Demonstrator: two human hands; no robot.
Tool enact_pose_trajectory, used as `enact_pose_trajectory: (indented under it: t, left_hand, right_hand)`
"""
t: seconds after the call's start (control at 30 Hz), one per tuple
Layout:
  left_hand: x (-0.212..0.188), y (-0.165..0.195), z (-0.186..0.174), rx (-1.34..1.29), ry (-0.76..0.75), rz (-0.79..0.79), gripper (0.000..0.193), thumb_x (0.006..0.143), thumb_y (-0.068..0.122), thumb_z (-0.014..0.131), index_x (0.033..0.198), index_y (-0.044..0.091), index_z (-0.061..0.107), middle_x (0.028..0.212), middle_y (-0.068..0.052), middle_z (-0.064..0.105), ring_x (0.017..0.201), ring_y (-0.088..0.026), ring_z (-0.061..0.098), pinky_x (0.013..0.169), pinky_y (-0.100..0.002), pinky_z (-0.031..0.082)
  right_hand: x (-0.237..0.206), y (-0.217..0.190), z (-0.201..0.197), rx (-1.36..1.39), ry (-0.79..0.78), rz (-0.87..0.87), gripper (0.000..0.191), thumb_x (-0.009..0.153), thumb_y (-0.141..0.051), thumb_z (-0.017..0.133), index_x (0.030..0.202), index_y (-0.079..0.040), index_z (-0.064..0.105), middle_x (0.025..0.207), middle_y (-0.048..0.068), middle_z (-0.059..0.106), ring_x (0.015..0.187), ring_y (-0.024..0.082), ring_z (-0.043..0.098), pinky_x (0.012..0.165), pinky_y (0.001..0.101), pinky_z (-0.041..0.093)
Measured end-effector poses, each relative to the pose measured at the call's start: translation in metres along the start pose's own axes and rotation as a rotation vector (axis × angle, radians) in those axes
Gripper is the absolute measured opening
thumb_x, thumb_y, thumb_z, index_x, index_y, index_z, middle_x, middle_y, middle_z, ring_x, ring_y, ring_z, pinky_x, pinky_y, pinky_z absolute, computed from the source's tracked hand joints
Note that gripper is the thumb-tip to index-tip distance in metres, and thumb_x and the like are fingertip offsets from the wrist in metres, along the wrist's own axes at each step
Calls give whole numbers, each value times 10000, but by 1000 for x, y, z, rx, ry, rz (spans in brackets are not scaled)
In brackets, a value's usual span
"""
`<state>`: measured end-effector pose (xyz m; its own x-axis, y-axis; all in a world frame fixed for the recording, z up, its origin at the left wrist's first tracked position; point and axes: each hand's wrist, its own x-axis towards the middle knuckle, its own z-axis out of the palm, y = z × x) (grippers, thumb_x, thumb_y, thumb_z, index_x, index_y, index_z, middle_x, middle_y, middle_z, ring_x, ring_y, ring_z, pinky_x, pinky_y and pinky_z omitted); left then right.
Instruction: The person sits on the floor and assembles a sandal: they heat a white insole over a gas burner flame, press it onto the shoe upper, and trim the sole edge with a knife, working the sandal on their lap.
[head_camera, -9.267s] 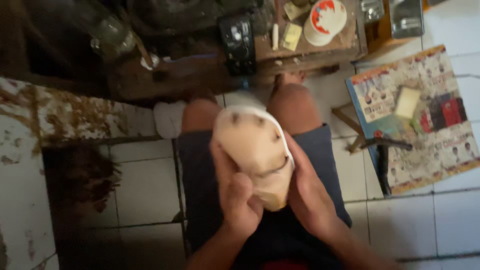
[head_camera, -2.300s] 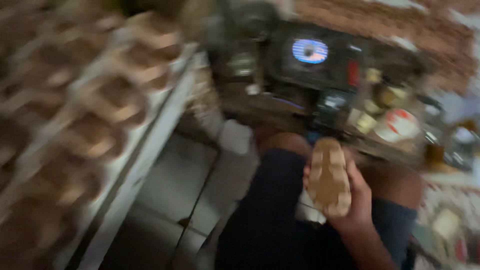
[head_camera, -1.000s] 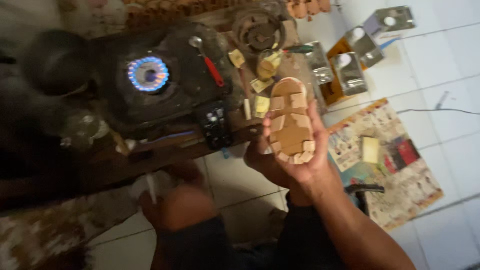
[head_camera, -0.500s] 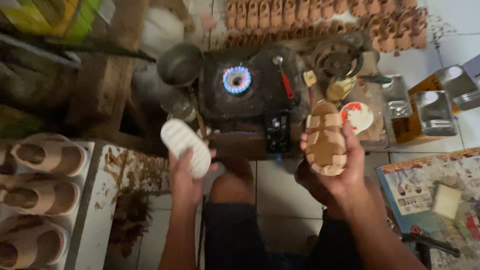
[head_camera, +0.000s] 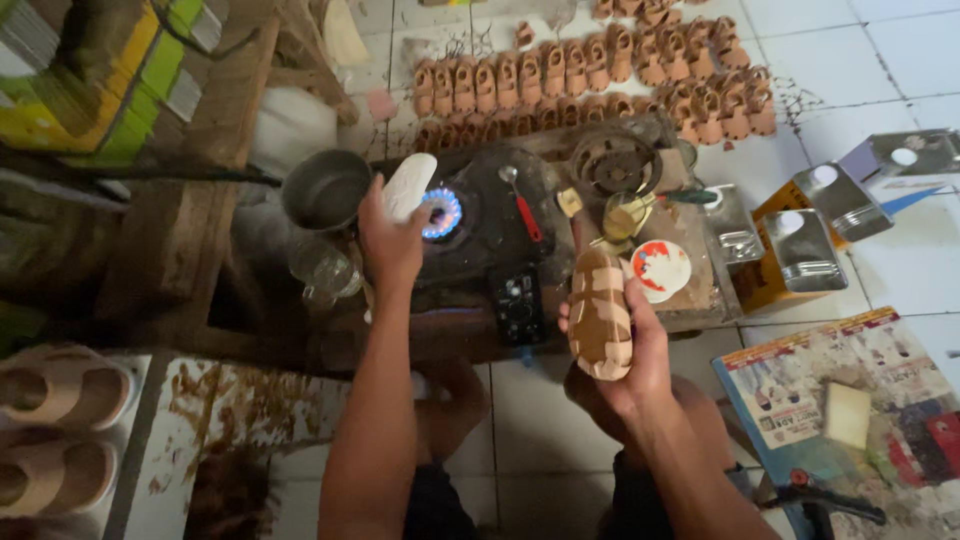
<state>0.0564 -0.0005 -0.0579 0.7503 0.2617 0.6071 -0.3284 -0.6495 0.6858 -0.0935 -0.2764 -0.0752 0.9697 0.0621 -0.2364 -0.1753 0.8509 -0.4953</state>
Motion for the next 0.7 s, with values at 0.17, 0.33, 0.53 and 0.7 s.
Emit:
enact_pose_trajectory:
  t: [0.17,0.33,0.53,0.7]
  left_hand:
    - [4,-10,-11,-201,-25,-242,1105,714,152,882,1604,63,233,1236,-184,620,1114,-331,629,985,-406,520]
    - [-2,-1,-9,-826,308,-548,675,973,138,743,1497,31,332,1283,-165,624,1086,-284,667,850,-418,604]
    - [-9,-7,-28,-989,155,-829,615,905,163,531,1493,160,350,1178,-131,603,834,-356,689,617,-496,608]
    - [-8,-28,-28,114,-48,-190,662,1046,178,659,1650,107,397,1308,-253,542,1130,-420,600,1001,-515,515]
  right_hand:
    - [0,5,10,-85,57,36,535,1067,-469,481,1355,-28,574,1113,151,692,967,310,698,867,439,588]
    - [-1,10,16,-129,68,81,556,1056,-480,467,1356,-25,576,1119,177,702,969,313,704,861,435,587]
    - [-2,22,22,-154,80,131,581,1070,-499,449,1354,-8,571,1110,198,702,976,322,701,878,432,585]
    - [-4,28,25,-141,34,114,558,1080,-479,445,1381,-22,554,1167,163,690,1009,323,692,894,450,579]
